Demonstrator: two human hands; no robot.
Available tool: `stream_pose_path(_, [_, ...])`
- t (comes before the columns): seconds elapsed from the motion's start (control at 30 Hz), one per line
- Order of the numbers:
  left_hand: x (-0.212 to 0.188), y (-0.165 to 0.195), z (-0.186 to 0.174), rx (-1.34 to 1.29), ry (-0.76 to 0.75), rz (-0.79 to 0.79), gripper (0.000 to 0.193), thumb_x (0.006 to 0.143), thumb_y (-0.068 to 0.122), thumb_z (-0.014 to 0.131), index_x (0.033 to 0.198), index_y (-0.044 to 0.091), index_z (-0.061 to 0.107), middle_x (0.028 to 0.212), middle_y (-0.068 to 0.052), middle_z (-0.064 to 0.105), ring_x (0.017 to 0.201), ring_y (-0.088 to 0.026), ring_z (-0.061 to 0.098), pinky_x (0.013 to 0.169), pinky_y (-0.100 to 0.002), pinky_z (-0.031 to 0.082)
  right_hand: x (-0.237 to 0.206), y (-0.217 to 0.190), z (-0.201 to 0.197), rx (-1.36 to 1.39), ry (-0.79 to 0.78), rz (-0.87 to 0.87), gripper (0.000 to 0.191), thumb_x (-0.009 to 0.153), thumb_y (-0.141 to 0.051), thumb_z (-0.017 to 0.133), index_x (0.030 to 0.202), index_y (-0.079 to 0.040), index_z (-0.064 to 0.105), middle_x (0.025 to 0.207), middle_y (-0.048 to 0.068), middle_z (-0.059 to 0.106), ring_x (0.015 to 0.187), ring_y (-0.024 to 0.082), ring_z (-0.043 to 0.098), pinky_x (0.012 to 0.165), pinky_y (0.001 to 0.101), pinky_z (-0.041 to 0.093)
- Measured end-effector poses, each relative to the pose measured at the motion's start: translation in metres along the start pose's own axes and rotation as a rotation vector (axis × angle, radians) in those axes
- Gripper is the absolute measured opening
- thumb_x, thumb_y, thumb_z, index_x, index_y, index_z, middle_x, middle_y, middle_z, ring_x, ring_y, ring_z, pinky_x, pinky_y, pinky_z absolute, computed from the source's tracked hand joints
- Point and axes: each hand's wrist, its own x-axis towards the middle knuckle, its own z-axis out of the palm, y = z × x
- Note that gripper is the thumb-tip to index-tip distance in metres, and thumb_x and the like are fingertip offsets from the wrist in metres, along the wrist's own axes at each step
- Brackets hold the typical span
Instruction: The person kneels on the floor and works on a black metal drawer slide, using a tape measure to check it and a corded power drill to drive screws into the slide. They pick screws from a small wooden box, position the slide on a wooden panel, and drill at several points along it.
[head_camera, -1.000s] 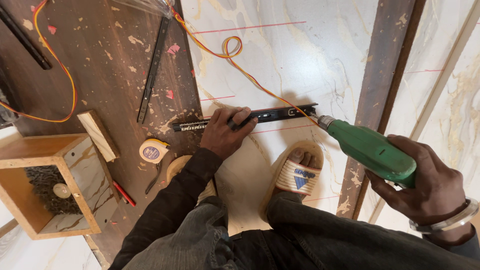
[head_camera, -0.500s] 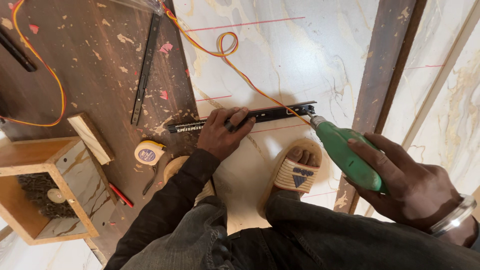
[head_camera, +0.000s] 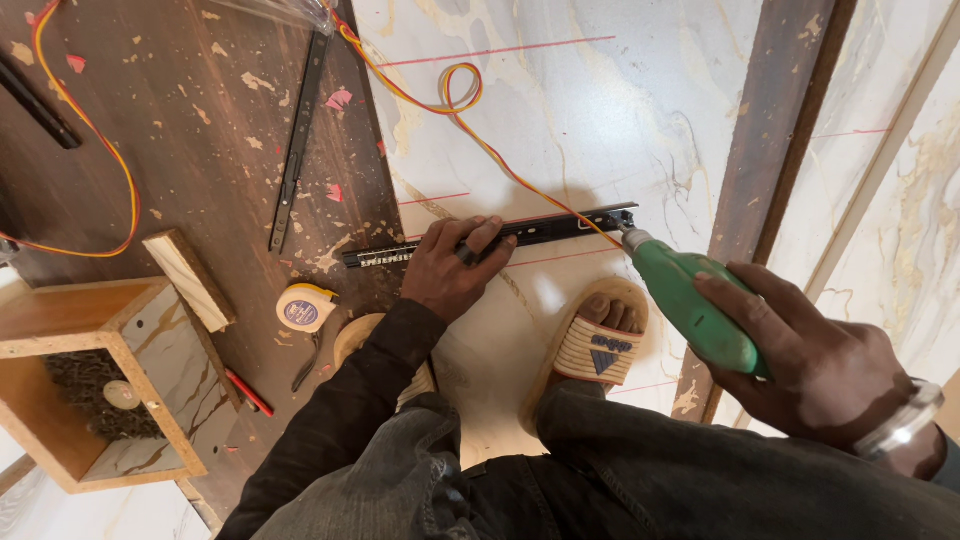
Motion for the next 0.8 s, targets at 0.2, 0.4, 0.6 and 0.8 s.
stream_pose_path(0.2, [-0.001,0.0,0.0,0.005,0.019,0.01,0.034,0.086,0.006,0.07,0.119,0.014,0.072,0.132,-0.006,0.062,0.119,-0.026,0.059,0.098,-0.043,0.051,0.007,0.002,-0.001,-0.063,0.01,-0.089,0.089,0.073,-0.051,0.082,0.151,-0.025,0.048,0.14,0.017,0.065,0.066,0.028,0.076,0.045,0.0385,0.06])
stream_pose_path(0.4, [-0.001,-0.001,-0.002,0.002,0.037,0.015,0.031,0.087,0.006,0.071,0.118,0.013,0.072,0.132,-0.006,0.062,0.118,-0.027,0.059,0.099,-0.042,0.051,0.013,0.001,-0.001,-0.139,-0.303,0.037,0.098,0.075,-0.051,0.078,0.163,-0.035,0.037,0.159,0.012,0.052,0.075,0.024,0.076,0.049,0.034,0.064])
stream_pose_path(0.6, [0.0,0.0,-0.006,0.002,0.04,0.017,0.032,0.086,0.007,0.07,0.117,0.013,0.071,0.131,-0.006,0.062,0.118,-0.027,0.06,0.097,-0.042,0.051,0.009,0.001,-0.007,-0.141,0.087,-0.19,0.085,0.07,-0.048,0.08,0.147,-0.023,0.051,0.137,0.014,0.065,0.077,0.026,0.077,0.051,0.0378,0.062])
stream_pose_path(0.8, [-0.002,0.001,-0.007,-0.017,0.064,0.017,0.033,0.085,0.008,0.069,0.118,0.012,0.069,0.131,-0.006,0.061,0.116,-0.027,0.059,0.098,-0.042,0.05,-0.004,0.012,0.01,-0.139,0.066,-0.105,0.08,0.072,-0.045,0.08,0.146,-0.024,0.056,0.139,0.009,0.065,0.074,0.024,0.077,0.056,0.0367,0.063])
